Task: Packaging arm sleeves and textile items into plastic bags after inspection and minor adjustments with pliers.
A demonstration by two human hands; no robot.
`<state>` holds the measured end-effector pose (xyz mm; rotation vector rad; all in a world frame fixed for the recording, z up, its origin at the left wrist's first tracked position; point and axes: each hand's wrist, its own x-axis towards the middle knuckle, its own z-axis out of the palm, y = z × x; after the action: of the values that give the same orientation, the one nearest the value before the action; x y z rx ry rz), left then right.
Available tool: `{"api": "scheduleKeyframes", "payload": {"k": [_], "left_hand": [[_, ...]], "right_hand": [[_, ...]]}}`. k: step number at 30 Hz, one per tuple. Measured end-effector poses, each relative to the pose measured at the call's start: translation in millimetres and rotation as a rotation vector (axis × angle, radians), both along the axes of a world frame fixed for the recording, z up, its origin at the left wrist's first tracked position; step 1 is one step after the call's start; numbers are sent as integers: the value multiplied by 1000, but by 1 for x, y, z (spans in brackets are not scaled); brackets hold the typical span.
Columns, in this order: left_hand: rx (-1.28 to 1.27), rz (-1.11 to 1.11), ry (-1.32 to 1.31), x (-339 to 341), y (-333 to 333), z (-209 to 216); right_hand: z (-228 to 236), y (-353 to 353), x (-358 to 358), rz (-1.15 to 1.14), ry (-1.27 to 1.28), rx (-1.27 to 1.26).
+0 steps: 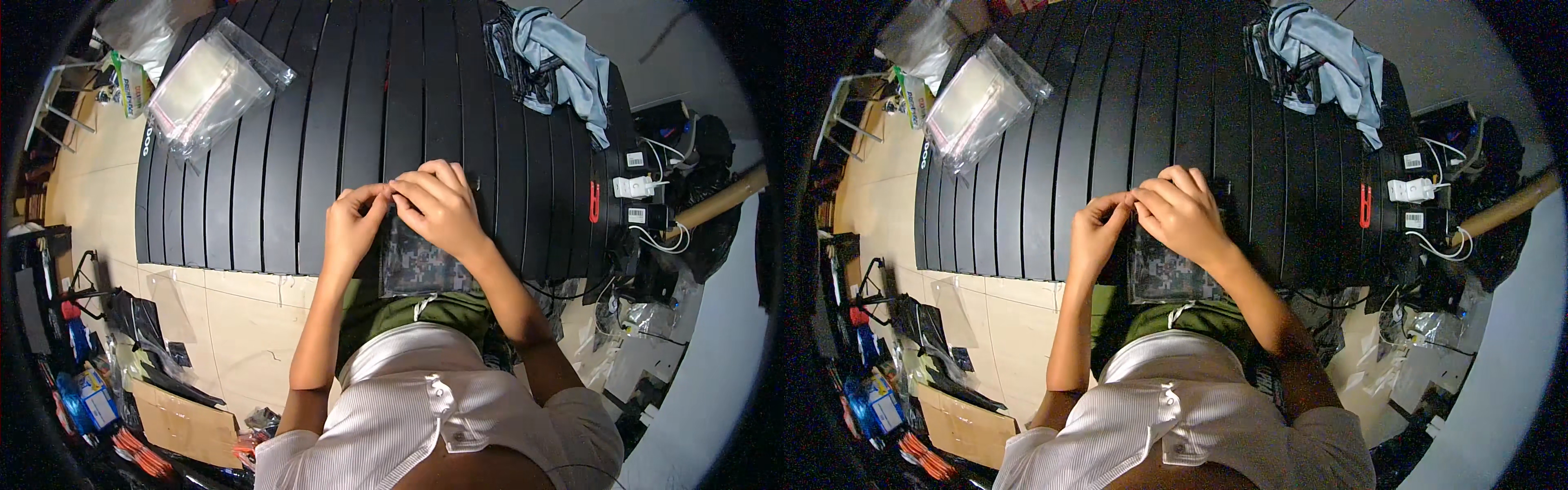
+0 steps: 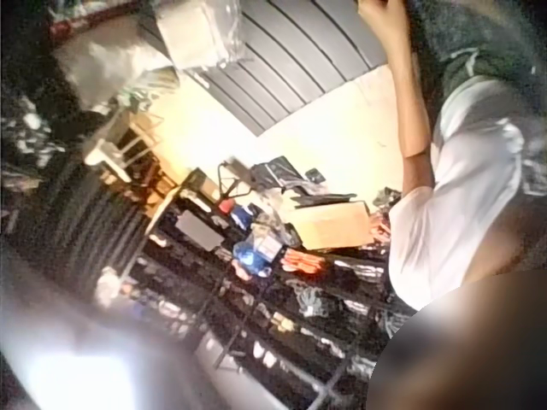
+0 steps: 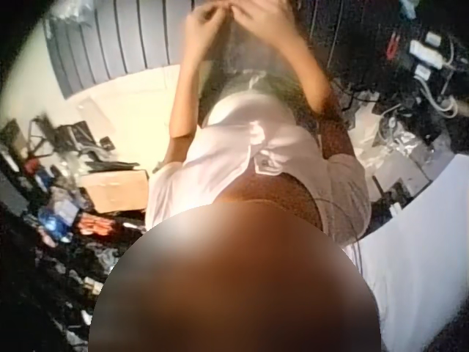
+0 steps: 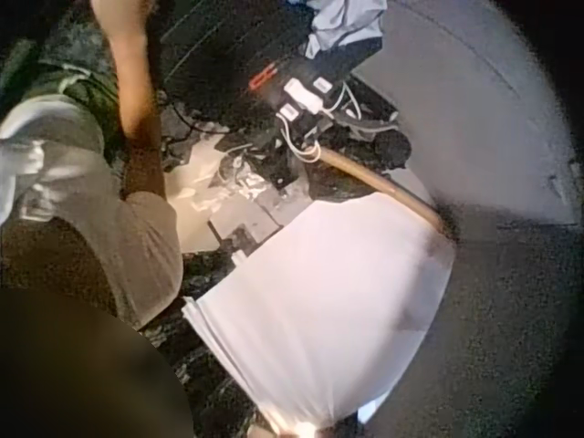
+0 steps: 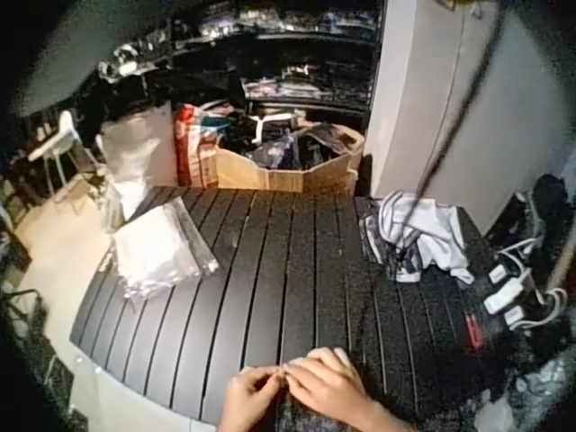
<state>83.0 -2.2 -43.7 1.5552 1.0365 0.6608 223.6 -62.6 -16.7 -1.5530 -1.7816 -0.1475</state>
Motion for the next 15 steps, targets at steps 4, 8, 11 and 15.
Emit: {"api": "scheduleKeyframes", "payload": {"k": [4,8,11,15], "left_hand": [[164,-49,27,1,-3,10],[280,-46,55,1,-6,8],[226,-15,90,2,-7,11],[205,-51,101,4,-6,12]], "right_hand": [[-3,1,3,7,-49,-15],[-3,4,2,21,-106,-21],[-5,6,4,11,-120,26],[-6,5,11,-64,54,26]]}}
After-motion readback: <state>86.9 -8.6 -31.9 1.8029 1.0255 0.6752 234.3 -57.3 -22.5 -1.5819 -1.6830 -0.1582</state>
